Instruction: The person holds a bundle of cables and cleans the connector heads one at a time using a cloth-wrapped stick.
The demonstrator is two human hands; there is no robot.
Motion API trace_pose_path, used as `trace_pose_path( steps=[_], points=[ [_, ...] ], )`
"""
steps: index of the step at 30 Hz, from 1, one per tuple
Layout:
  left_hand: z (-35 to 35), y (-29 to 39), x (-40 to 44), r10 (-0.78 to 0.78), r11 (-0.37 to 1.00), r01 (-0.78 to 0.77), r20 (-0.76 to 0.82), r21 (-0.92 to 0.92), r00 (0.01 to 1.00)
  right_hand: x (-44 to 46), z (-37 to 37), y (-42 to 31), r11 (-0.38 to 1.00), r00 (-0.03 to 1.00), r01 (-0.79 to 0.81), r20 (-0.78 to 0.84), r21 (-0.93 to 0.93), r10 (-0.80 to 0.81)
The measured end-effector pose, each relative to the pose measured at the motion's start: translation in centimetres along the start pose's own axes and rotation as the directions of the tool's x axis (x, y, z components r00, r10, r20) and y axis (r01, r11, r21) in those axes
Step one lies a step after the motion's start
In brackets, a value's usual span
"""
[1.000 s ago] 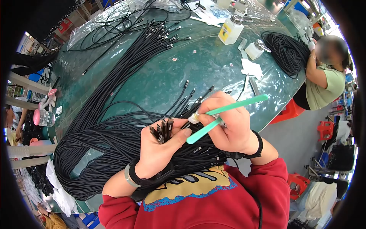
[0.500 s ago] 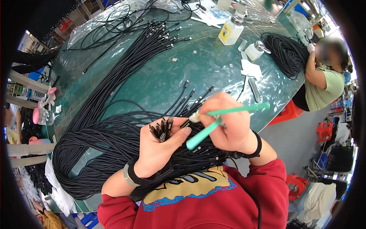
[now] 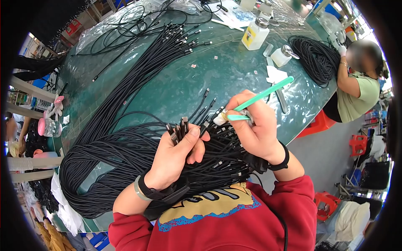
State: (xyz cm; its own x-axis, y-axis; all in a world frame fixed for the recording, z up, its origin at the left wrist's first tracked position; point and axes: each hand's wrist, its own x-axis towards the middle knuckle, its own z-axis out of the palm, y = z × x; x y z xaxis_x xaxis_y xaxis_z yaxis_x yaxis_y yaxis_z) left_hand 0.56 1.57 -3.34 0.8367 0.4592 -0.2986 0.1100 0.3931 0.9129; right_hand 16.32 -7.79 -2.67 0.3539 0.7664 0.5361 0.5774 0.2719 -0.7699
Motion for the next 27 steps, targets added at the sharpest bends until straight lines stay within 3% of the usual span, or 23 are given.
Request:
trace_pose_path(
  steps=[7, 13, 17, 20, 23, 27],
  points=[
    [0.0, -0.3, 0.2, -0.014, 0.998, 0.015, 0.023, -0.053, 1.000, 0.7, 1.3, 0.2, 0.987, 0.985, 0.160, 0.064, -0.018, -0.158],
    [-0.7, -0.4, 0.6, -0.060, 0.968, 0.075, 0.069, -0.239, 0.996, 0.3, 0.4, 0.2, 0.989, 0.983, 0.147, 0.118, -0.033, -0.142],
    [-0.8, -0.1, 0.7, -0.111, 0.936, 0.152, 0.145, -0.318, 0.983, 0.7, 0.4, 0.4, 0.980, 0.975, 0.199, 0.108, -0.009, -0.197],
    [-1.3, -0.3, 0.9, -0.170, 0.870, 0.279, 0.285, -0.406, 0.943, 1.1, 0.4, 0.5, 0.964, 0.956, 0.267, 0.127, 0.003, -0.265],
    [-1.2, 0.0, 0.9, -0.161, 0.889, 0.250, 0.249, -0.383, 0.955, 0.9, 0.2, 0.7, 0.961, 0.960, 0.275, 0.053, -0.033, -0.274],
    [-0.6, 0.0, 0.5, -0.119, 0.933, 0.171, 0.178, -0.317, 0.977, 0.7, -0.1, 0.8, 0.970, 0.972, 0.227, 0.087, -0.084, -0.220]
  ],
)
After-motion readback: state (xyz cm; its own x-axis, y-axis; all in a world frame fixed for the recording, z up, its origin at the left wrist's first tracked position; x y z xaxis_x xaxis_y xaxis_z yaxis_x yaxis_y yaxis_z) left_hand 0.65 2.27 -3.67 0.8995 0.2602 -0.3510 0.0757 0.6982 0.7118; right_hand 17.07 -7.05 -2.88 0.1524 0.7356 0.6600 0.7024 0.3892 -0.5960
